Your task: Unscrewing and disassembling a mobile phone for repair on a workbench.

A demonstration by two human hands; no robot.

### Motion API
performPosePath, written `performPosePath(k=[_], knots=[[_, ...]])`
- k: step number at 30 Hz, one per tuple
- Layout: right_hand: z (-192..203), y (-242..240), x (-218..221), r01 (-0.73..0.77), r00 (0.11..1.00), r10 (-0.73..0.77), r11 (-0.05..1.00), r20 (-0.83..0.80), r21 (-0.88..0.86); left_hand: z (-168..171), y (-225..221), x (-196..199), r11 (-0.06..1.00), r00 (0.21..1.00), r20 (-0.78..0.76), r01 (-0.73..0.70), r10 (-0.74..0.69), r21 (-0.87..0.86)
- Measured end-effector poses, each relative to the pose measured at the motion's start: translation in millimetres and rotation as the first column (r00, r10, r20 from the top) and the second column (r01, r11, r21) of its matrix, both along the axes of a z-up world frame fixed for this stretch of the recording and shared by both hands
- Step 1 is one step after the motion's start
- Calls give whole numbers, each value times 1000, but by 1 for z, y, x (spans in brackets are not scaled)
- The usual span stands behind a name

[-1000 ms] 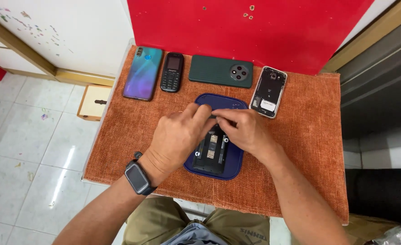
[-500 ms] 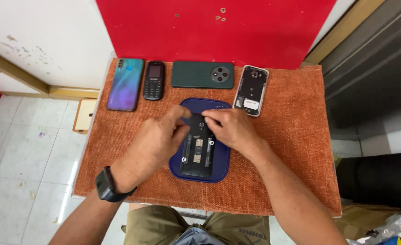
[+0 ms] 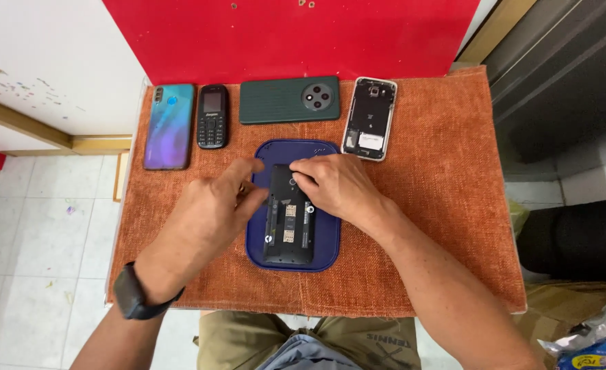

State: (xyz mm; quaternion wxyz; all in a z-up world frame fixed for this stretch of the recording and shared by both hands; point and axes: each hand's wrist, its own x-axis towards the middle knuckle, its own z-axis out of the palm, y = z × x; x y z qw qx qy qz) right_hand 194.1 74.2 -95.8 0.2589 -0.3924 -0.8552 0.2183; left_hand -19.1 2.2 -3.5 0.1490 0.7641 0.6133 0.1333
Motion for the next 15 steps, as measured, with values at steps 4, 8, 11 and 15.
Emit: performPosePath(k=[4, 8, 11, 15], knots=[[7, -1, 0, -16, 1000, 16, 1000, -15, 6, 6, 0, 6, 1000, 999, -44, -5, 6, 14], [6, -3, -1, -22, 999, 23, 999, -43, 25, 11, -1, 9, 997, 1000, 23, 22, -20, -80], [15, -9, -5, -54, 995, 53, 999, -88, -7, 10, 0, 7, 994, 1000, 9, -26, 27, -103], [15, -12, -7, -94, 994, 93, 995, -63, -13, 15, -4, 10, 991, 996, 17, -85, 87, -105]])
